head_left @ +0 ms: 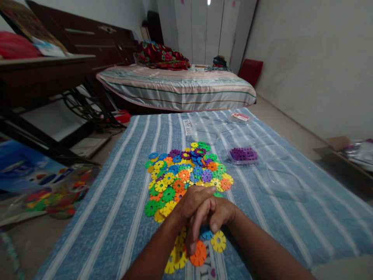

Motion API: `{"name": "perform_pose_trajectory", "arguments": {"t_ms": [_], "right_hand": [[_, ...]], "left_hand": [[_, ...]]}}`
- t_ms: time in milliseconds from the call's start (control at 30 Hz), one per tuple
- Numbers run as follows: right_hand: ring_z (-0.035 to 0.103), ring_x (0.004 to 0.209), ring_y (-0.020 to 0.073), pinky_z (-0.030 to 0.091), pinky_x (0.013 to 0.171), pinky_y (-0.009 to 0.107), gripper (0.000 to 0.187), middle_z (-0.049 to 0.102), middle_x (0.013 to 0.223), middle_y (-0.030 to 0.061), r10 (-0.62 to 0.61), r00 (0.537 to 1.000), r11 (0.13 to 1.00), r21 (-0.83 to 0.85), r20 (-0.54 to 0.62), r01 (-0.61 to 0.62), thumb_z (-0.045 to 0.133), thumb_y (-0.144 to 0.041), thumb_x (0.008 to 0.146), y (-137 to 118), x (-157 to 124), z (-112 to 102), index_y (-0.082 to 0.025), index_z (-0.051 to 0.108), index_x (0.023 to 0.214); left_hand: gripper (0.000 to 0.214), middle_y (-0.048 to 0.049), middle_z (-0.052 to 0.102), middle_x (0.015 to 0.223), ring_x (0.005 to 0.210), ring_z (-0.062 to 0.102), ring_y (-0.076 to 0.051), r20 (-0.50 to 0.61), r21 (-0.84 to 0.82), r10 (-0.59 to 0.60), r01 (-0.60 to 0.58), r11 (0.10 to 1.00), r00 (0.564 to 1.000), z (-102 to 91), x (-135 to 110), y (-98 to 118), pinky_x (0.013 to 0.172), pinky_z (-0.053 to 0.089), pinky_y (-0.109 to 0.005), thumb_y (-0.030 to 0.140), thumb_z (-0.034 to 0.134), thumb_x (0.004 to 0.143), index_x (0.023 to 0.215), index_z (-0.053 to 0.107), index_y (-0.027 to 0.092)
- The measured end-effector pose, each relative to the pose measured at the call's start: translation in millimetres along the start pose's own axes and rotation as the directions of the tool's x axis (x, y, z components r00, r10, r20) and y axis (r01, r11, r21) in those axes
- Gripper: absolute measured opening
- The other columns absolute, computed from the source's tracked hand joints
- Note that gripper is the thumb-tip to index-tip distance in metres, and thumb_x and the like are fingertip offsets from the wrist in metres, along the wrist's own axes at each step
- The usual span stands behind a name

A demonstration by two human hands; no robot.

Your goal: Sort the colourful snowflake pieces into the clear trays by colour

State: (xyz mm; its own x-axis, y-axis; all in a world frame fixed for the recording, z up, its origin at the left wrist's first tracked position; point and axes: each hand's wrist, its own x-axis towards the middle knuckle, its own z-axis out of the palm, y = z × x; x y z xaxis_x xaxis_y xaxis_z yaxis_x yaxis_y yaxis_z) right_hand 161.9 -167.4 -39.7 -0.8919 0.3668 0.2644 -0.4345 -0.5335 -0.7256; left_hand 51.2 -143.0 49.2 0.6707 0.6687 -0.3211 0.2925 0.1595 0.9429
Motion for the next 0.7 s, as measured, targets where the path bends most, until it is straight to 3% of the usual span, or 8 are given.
{"name": "perform_pose_trajectory", "arguments": {"t_ms": [133, 300, 500, 700], "right_hand": [[0.076, 0.099, 0.0338, 0.053, 0.098, 0.044, 0.061, 0.079, 0.098, 0.0207, 0.015, 1.0, 0.998, -0.062, -0.027, -0.016, 0.094, -0.052, 0.057, -5.4, -3.3, -4.2, -0.009, 0.078, 0.097], [0.077, 0.095, 0.033, 0.055, 0.096, 0.041, 0.064, 0.079, 0.1, 0.0214, 0.011, 0.995, 0.997, -0.071, 0.101, -0.004, 0.094, -0.054, 0.056, 0.6, 2.9, -9.5, -0.009, 0.079, 0.098], [0.077, 0.094, 0.0347, 0.055, 0.096, 0.046, 0.064, 0.079, 0.097, 0.0211, -0.048, 0.997, 0.999, -0.001, 0.065, 0.048, 0.093, -0.059, 0.054, 6.2, 4.1, -4.5, -0.011, 0.078, 0.093], [0.076, 0.099, 0.0355, 0.054, 0.098, 0.045, 0.065, 0.079, 0.099, 0.0222, 0.016, 0.999, 0.997, -0.072, 0.029, -0.014, 0.093, -0.056, 0.055, -0.7, -0.1, -8.8, -0.008, 0.078, 0.096]], "left_hand": [[0.051, -0.0004, 0.057, 0.057, 0.058, 0.051, -0.014, -0.012, -0.059, -0.011, 0.01, 0.998, 1.0, 2.3, 1.5, -1.8, 0.062, 0.044, -0.029, 0.067, 0.063, 0.076, 0.06, 0.058, 0.018], [0.049, -0.0004, 0.058, 0.063, 0.063, 0.052, -0.014, 0.082, -0.125, 0.014, -0.003, 0.992, 0.997, 3.4, 1.5, -2.6, 0.064, 0.045, -0.028, 0.066, 0.066, 0.072, 0.066, 0.06, 0.017], [0.053, 0.0004, 0.053, 0.049, 0.054, 0.05, -0.014, 0.058, -0.035, -0.021, 0.024, 0.999, 0.998, 0.3, -0.3, -0.7, 0.063, 0.046, -0.029, 0.064, 0.057, 0.081, 0.054, 0.059, 0.018], [0.05, -0.0003, 0.059, 0.06, 0.06, 0.053, -0.014, 0.021, -0.077, -0.013, 0.014, 0.997, 1.0, 2.6, -0.2, -0.8, 0.065, 0.046, -0.029, 0.066, 0.062, 0.077, 0.063, 0.06, 0.018]]}}
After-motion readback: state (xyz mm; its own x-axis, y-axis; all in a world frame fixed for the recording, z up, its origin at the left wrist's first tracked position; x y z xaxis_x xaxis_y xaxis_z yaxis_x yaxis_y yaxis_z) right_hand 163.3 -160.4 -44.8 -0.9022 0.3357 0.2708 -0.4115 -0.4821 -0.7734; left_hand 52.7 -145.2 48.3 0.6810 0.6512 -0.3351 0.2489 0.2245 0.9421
